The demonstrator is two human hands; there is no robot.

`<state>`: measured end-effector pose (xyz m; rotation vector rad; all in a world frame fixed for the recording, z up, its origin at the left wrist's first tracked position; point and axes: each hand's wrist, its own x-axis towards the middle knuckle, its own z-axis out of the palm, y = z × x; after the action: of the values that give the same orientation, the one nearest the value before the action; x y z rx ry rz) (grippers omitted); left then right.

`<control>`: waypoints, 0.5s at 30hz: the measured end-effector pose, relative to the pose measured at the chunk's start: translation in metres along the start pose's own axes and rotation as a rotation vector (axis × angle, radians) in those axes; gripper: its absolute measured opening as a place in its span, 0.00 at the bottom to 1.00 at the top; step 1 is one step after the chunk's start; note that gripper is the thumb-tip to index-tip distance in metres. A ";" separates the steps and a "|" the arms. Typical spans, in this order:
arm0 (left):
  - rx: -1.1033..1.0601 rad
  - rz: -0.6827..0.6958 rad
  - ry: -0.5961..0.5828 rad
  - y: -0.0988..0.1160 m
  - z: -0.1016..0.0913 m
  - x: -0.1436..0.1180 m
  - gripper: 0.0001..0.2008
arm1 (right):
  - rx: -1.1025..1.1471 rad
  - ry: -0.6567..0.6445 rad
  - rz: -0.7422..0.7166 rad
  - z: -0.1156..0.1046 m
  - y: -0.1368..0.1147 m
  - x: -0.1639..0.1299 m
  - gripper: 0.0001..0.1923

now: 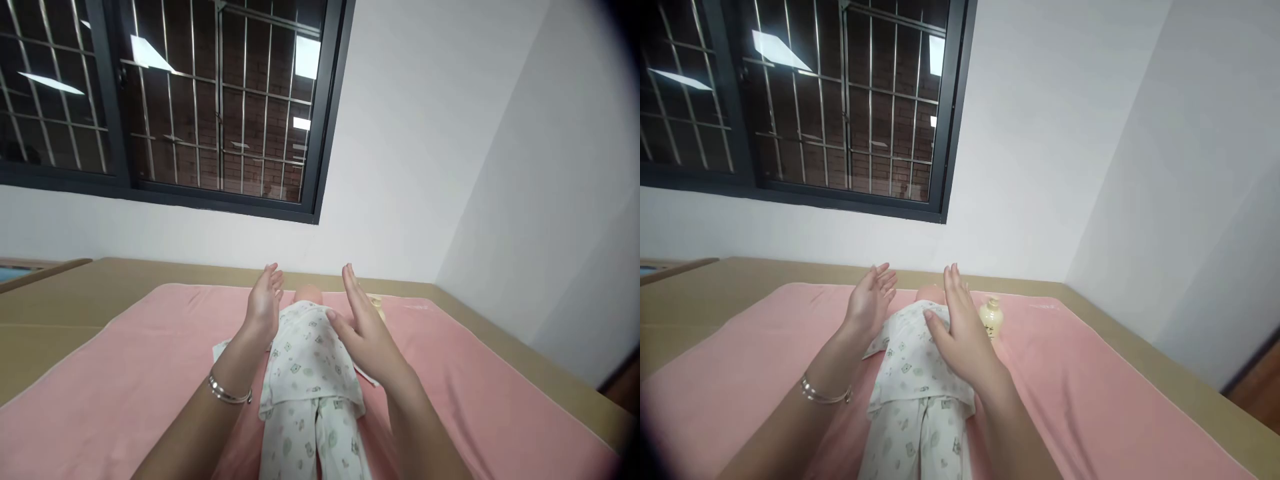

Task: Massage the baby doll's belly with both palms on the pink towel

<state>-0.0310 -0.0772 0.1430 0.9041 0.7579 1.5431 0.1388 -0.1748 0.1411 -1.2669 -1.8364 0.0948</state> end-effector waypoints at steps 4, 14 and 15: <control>0.082 -0.029 -0.077 -0.044 -0.001 0.025 0.20 | 0.085 0.032 0.148 0.043 0.044 0.025 0.31; 0.409 0.203 0.017 -0.145 -0.018 0.061 0.15 | -0.128 -0.333 -0.206 0.121 0.102 0.033 0.22; 0.440 0.223 0.024 -0.148 -0.019 0.059 0.15 | -0.137 -0.353 -0.193 0.120 0.107 0.035 0.22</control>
<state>0.0217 0.0041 0.0153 1.3316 1.0672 1.6098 0.1300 -0.0493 0.0356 -1.2161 -2.2937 0.0924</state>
